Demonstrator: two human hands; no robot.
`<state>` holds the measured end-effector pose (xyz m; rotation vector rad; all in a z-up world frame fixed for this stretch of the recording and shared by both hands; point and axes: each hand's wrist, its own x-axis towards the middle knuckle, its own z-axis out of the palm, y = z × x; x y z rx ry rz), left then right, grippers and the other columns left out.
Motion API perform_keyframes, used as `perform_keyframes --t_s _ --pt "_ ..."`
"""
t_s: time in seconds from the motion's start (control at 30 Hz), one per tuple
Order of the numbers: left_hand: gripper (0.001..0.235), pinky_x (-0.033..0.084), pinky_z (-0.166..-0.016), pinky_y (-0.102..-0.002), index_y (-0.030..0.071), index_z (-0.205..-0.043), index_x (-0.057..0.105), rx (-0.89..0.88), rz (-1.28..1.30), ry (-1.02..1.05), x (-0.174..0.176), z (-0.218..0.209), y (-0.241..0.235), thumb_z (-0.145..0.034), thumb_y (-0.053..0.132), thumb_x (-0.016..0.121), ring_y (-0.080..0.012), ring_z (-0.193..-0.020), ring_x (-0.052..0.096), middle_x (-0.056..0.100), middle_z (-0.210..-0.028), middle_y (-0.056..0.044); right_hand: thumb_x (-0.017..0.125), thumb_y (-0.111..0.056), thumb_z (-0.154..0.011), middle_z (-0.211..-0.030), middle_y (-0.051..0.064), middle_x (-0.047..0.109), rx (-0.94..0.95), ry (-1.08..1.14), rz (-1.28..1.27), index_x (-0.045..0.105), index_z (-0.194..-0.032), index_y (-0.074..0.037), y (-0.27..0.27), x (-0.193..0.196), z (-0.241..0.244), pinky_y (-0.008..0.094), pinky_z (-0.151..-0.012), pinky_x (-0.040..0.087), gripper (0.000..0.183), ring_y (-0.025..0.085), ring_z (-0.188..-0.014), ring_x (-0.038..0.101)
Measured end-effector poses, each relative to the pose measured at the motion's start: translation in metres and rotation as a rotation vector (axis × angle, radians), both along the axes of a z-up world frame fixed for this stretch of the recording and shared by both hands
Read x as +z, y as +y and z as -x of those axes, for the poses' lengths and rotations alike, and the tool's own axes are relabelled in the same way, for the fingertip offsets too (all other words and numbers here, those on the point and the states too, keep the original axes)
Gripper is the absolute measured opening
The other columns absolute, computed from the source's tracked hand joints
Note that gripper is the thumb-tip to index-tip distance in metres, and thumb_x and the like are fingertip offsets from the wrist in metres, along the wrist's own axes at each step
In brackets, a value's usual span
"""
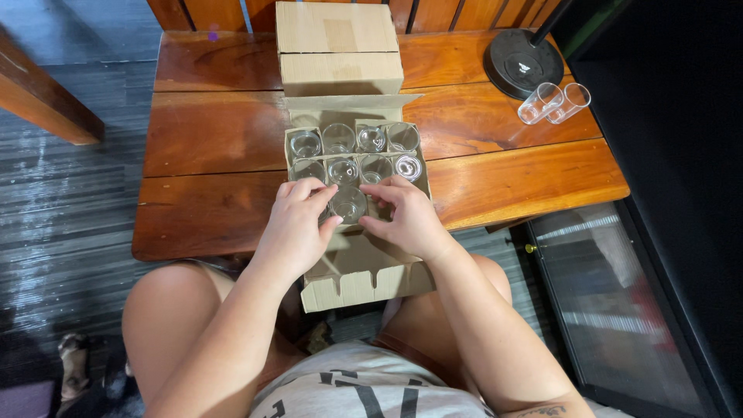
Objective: The person opens a cardboard box containing small clear glasses and removes them one by one, placing them on a wooden bench. The glasses are arranged in rows as they are taken out of the box.
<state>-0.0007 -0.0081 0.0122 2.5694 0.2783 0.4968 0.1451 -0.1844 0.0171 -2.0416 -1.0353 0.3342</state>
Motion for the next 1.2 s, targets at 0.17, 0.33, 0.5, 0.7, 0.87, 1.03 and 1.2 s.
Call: perform_keyframes --t_s 0.17,0.33,0.5,0.7,0.87,1.03,1.2 --pt "0.051 0.054 -0.1 -0.041 0.003 -0.128 0.07 0.029 0.077 0.002 0.008 0.0 -0.001 -0.081 0.017 0.084 -0.0321 -0.116 0.058 0.057 -0.125 -0.012 0.087 -0.02 -0.071 -0.1 0.004 0.068 0.004 -0.022 0.039 0.076 -0.121 -0.016 0.002 0.0 -0.003 0.026 -0.072 0.06 0.051 0.014 -0.087 0.07" --pt "0.051 0.055 -0.101 -0.042 0.001 -0.124 0.072 0.02 0.101 0.074 0.012 -0.005 0.007 -0.077 0.016 0.085 -0.0336 -0.117 0.06 0.055 -0.127 -0.014 0.087 -0.022 -0.07 -0.1 0.003 0.067 0.004 -0.07 0.11 0.077 -0.119 -0.017 0.009 0.007 -0.004 0.029 -0.075 0.06 0.05 0.014 -0.085 0.07" --pt "0.049 0.056 -0.097 -0.045 0.005 -0.117 0.074 0.013 0.0 0.266 0.006 -0.019 0.015 -0.072 0.019 0.088 -0.0364 -0.117 0.06 0.055 -0.123 -0.012 0.087 -0.028 -0.067 -0.1 0.004 0.067 0.031 -0.109 0.24 0.076 -0.114 -0.014 0.018 0.024 -0.003 0.032 -0.081 0.06 0.051 0.019 -0.088 0.072" --pt "0.051 0.052 -0.099 -0.047 0.012 -0.114 0.076 0.046 -0.088 0.337 0.006 -0.028 0.011 -0.068 0.026 0.091 -0.0333 -0.117 0.057 0.054 -0.12 -0.007 0.089 -0.033 -0.063 -0.098 0.005 0.066 0.051 -0.117 0.268 0.075 -0.112 -0.01 0.024 0.025 -0.005 0.034 -0.08 0.061 0.056 0.02 -0.085 0.072" --pt "0.052 0.043 -0.109 -0.053 0.012 -0.122 0.073 0.049 -0.066 0.371 0.015 -0.024 0.006 -0.073 0.022 0.089 -0.0299 -0.124 0.051 0.052 -0.122 -0.004 0.089 -0.034 -0.062 -0.094 0.005 0.064 0.073 -0.152 0.275 0.076 -0.109 -0.01 0.025 0.027 -0.007 0.036 -0.08 0.06 0.054 0.022 -0.081 0.072" --pt "0.053 0.041 -0.111 -0.053 0.013 -0.123 0.072 0.062 -0.076 0.342 0.017 -0.019 0.004 -0.074 0.024 0.089 -0.0273 -0.126 0.049 0.052 -0.125 -0.001 0.091 -0.037 -0.059 -0.093 0.005 0.063 0.075 -0.168 0.231 0.075 -0.106 -0.01 0.024 0.024 -0.006 0.038 -0.08 0.06 0.056 0.023 -0.08 0.071" --pt "0.052 0.038 -0.113 -0.053 0.013 -0.123 0.071 0.038 -0.027 0.278 0.018 -0.016 0.007 -0.075 0.025 0.088 -0.0251 -0.131 0.046 0.052 -0.128 0.002 0.093 -0.029 -0.059 -0.091 0.004 0.061 0.029 -0.109 0.03 0.075 -0.105 -0.009 0.017 0.026 -0.002 0.034 -0.072 0.059 0.054 0.019 -0.076 0.069"
